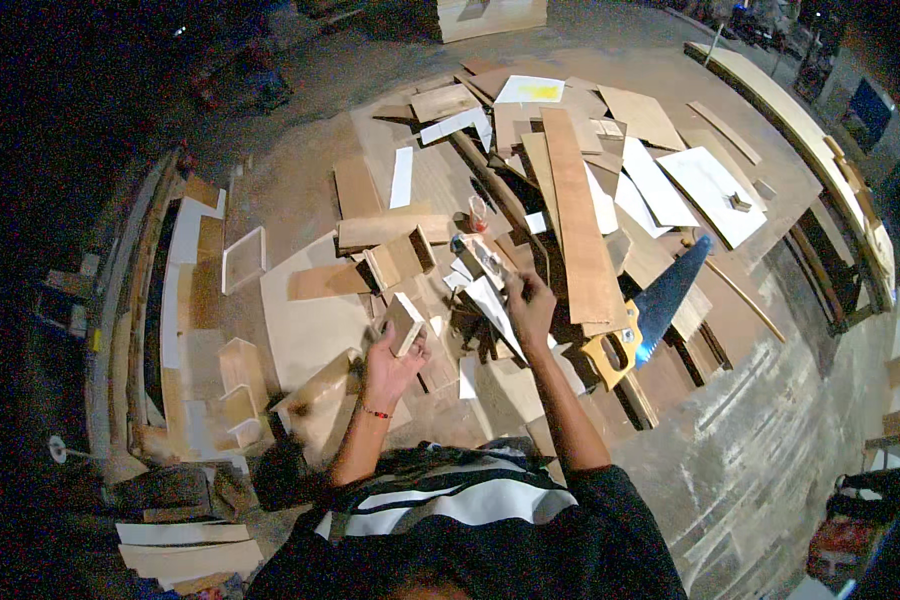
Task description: The person applies wood glue to the edges of small wooden boards and fits them together to assemble a rectangular drawer frame. They handle several wooden pieces, applying glue from a bottle and pressing the joints together by hand.
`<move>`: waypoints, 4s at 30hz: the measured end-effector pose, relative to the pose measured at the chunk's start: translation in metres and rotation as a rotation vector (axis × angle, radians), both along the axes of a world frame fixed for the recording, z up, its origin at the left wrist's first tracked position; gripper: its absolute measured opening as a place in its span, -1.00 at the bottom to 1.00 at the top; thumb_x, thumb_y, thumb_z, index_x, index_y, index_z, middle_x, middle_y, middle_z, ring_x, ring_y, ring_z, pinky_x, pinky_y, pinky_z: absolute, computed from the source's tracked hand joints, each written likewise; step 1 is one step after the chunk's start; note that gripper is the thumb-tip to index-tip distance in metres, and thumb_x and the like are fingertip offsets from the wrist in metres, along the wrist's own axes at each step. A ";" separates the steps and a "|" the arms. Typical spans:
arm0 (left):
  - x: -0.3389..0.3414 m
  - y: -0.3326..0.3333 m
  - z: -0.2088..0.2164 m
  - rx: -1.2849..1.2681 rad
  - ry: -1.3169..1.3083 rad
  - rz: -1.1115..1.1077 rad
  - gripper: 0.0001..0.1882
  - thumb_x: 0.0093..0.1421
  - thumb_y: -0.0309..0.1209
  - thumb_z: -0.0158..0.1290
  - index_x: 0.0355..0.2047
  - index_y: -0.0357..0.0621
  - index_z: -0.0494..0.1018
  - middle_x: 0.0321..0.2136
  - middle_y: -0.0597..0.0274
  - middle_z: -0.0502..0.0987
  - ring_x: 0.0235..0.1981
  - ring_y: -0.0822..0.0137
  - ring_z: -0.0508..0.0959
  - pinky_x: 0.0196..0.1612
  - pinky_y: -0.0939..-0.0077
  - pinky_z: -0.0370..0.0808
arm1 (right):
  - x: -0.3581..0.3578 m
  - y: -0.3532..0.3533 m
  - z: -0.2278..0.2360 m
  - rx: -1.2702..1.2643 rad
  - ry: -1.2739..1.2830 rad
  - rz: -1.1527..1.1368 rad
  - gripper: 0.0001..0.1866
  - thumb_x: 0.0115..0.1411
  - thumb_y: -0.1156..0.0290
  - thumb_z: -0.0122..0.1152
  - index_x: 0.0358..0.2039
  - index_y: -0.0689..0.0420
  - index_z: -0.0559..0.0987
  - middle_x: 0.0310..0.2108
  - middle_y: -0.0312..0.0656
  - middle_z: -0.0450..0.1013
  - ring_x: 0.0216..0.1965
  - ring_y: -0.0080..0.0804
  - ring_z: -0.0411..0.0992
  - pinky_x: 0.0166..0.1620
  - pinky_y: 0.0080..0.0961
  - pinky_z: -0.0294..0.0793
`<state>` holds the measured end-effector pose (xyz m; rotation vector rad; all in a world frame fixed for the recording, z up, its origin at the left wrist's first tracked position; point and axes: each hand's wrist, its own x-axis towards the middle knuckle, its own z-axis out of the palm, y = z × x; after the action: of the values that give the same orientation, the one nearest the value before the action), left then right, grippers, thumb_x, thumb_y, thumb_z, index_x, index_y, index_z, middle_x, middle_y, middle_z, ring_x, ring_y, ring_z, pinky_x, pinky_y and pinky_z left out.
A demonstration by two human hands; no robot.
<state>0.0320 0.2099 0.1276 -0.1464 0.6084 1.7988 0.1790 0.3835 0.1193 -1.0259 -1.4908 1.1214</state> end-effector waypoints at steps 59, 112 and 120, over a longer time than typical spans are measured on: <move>-0.076 0.244 -0.053 -0.079 0.032 0.071 -0.68 0.16 -0.20 -0.14 -0.14 -0.07 0.23 -0.12 0.05 0.27 -0.11 -0.04 0.25 -0.04 -0.09 0.24 | -0.120 0.176 -0.035 0.277 -0.374 0.150 -0.66 -0.05 0.28 0.18 -0.51 0.27 0.28 -0.63 0.07 0.38 -0.58 -0.01 0.39 -0.54 -0.26 0.34; -0.060 0.075 0.131 0.850 0.369 0.254 -0.69 0.08 -0.33 -0.11 -0.21 -0.22 0.39 -0.07 0.09 0.35 0.06 -0.14 0.19 0.11 -0.10 0.04 | -0.085 -0.030 0.165 0.739 0.119 0.367 -0.75 -0.11 0.67 0.15 -0.33 0.23 0.50 -0.57 -0.11 0.31 -0.60 -0.35 0.31 -0.53 -0.55 0.28; -0.067 0.071 0.117 0.779 0.231 0.273 -0.68 0.08 -0.33 -0.16 -0.26 -0.32 0.39 -0.06 -0.08 0.31 0.07 -0.24 0.13 0.11 -0.14 0.02 | -0.084 -0.018 0.171 0.639 0.016 0.485 -0.77 -0.11 0.63 0.16 -0.35 0.24 0.53 -0.57 -0.11 0.31 -0.59 -0.34 0.33 -0.53 -0.52 0.30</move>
<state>-0.0353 0.2807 0.2445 0.5357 0.0062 2.2102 0.0949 0.3650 0.2899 -0.2175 -1.9638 0.8600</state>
